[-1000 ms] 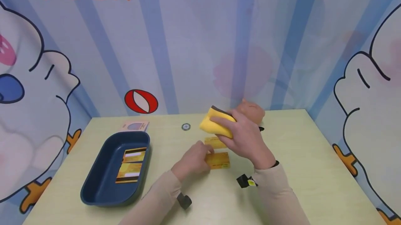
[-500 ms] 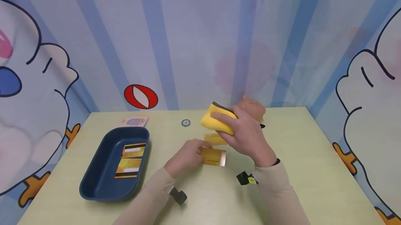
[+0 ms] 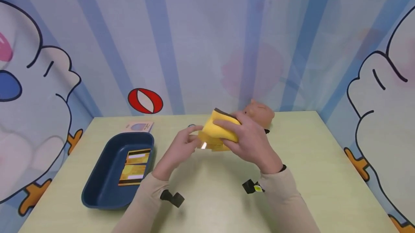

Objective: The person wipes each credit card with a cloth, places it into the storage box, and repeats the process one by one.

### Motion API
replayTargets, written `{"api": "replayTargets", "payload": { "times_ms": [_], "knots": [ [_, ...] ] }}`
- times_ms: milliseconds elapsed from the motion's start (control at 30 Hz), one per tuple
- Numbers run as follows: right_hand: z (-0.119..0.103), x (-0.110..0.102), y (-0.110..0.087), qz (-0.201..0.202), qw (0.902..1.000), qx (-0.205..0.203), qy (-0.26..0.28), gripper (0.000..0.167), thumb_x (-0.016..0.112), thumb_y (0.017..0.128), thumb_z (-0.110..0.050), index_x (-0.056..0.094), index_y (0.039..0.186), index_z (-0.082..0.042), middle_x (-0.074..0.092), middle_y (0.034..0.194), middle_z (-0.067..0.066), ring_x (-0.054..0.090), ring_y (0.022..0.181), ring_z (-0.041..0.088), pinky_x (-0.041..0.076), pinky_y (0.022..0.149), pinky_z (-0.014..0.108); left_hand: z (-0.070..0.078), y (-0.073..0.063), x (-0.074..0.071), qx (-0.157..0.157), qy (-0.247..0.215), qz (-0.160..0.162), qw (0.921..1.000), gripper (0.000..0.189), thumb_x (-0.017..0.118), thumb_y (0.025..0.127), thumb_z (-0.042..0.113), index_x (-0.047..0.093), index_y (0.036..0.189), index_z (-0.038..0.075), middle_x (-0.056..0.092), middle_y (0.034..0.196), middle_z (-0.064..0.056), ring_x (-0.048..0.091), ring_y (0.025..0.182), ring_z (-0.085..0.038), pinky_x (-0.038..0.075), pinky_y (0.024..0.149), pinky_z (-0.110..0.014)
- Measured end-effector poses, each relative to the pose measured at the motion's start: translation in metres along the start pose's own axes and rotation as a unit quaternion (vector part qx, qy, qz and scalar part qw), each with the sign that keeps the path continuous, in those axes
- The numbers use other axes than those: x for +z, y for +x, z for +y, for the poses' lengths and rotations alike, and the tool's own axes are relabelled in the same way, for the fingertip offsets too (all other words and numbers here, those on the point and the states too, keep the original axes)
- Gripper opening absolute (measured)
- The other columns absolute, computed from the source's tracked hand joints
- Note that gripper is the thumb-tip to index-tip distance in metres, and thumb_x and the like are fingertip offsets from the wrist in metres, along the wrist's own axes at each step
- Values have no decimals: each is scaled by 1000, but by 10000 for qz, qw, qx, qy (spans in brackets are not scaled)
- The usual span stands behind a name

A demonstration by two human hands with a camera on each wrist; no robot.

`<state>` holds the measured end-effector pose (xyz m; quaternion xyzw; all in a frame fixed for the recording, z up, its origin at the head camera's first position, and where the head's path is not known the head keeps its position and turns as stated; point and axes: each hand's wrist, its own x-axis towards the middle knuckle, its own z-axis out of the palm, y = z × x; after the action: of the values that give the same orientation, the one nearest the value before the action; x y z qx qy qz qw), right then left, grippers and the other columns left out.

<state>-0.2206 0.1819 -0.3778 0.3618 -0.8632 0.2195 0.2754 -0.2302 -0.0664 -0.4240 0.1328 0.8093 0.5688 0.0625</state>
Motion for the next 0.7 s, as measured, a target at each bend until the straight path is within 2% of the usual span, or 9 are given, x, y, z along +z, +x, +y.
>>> {"api": "replayTargets", "payload": {
  "times_ms": [67, 133, 167, 267, 367, 500, 700],
  "knots": [
    [-3, 3, 0, -89, 10000, -7, 39, 49, 85, 87, -20, 72, 133, -26, 63, 119, 15, 63, 92, 25, 57, 66, 39, 2, -2, -2, 45, -284, 85, 9995, 40, 51, 108, 8, 57, 147, 18, 77, 106, -10, 63, 69, -16, 58, 64, -29],
    [-7, 6, 0, -192, 9998, -34, 75, 49, 85, 87, -20, 71, 134, -26, 63, 122, 15, 63, 93, 26, 58, 67, 40, 2, -3, -3, 122, -618, 78, 9980, 39, 51, 110, 9, 57, 148, 16, 75, 122, -14, 75, 90, -23, 65, 78, -36],
    [-9, 8, 0, -238, 9997, -54, 99, 49, 85, 88, -20, 71, 134, -27, 63, 122, 15, 64, 94, 26, 59, 68, 40, 2, -3, -3, 169, -771, 42, 9969, 38, 52, 110, 9, 57, 148, 14, 74, 125, -17, 76, 99, -27, 65, 79, -38],
    [-14, 14, 1, -320, 9991, -142, 225, 51, 86, 88, -24, 70, 136, -27, 62, 123, 13, 64, 95, 25, 59, 70, 39, 2, -4, -3, 350, -1039, -51, 9940, 39, 56, 109, 10, 57, 148, 10, 70, 132, -19, 75, 109, -34, 65, 82, -41],
    [-16, 19, 2, -320, 9983, -281, 390, 55, 87, 87, -25, 68, 139, -29, 62, 125, 13, 65, 96, 24, 59, 71, 38, 5, -5, -4, 514, -1061, -139, 9929, 46, 59, 105, -1, 55, 150, 8, 65, 138, -18, 71, 117, -35, 64, 87, -39],
    [-16, 22, 4, -329, 9971, -476, 484, 59, 86, 88, -21, 66, 142, -31, 62, 127, 14, 65, 102, 27, 59, 74, 40, 9, -6, -7, 699, -911, -322, 9929, 63, 63, 96, -16, 51, 153, 6, 62, 138, -18, 70, 119, -36, 63, 91, -38],
    [-19, 26, 5, -492, 9965, -582, 344, 59, 85, 89, -21, 65, 144, -31, 62, 128, 15, 64, 106, 30, 59, 78, 43, 11, -9, -13, 1023, -679, -476, 9913, 67, 71, 93, -11, 48, 154, 5, 63, 132, -18, 70, 110, -31, 62, 93, -36]
  ]
}}
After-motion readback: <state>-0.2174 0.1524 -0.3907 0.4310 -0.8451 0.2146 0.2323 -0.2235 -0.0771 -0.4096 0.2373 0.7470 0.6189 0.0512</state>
